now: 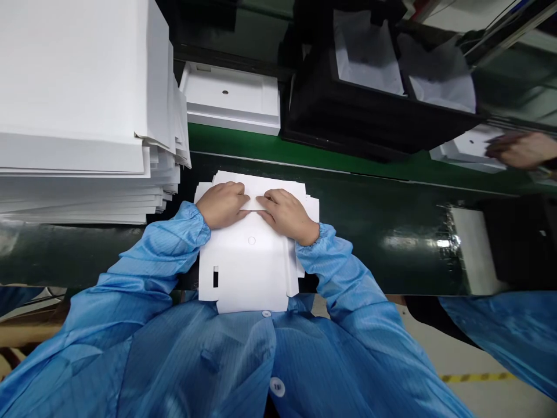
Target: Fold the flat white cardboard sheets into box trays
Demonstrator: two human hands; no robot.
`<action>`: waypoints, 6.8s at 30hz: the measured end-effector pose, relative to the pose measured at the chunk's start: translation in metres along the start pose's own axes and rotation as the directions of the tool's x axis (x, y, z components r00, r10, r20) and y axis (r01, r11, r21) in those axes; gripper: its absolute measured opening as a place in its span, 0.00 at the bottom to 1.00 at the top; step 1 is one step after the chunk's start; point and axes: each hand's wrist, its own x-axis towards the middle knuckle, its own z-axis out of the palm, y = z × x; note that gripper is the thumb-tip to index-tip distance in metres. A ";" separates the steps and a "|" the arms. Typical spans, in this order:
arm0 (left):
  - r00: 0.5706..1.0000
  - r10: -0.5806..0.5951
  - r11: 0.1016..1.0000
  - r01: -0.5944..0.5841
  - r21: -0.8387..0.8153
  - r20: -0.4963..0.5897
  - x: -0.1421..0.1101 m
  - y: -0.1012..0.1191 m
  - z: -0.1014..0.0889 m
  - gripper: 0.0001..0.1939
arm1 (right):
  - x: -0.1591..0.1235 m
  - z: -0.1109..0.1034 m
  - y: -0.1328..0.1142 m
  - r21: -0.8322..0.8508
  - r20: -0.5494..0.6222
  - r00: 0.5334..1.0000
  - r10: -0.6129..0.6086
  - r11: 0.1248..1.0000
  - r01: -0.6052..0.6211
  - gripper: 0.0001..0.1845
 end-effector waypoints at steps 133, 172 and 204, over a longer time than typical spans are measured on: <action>0.961 -0.231 0.946 0.259 -0.197 0.152 -0.040 -0.005 -0.021 0.14 | -0.081 -0.011 0.005 0.611 -0.165 0.839 0.518 0.721 -0.325 0.18; 0.975 -0.013 0.998 -0.002 0.066 0.221 -0.090 0.058 -0.005 0.20 | -0.080 -0.038 -0.014 0.052 0.214 0.976 0.030 0.998 -0.042 0.27; 0.990 0.140 0.990 -0.140 -0.001 0.034 -0.041 0.062 0.011 0.13 | -0.066 -0.014 -0.019 -0.052 0.127 0.979 -0.159 0.985 0.166 0.21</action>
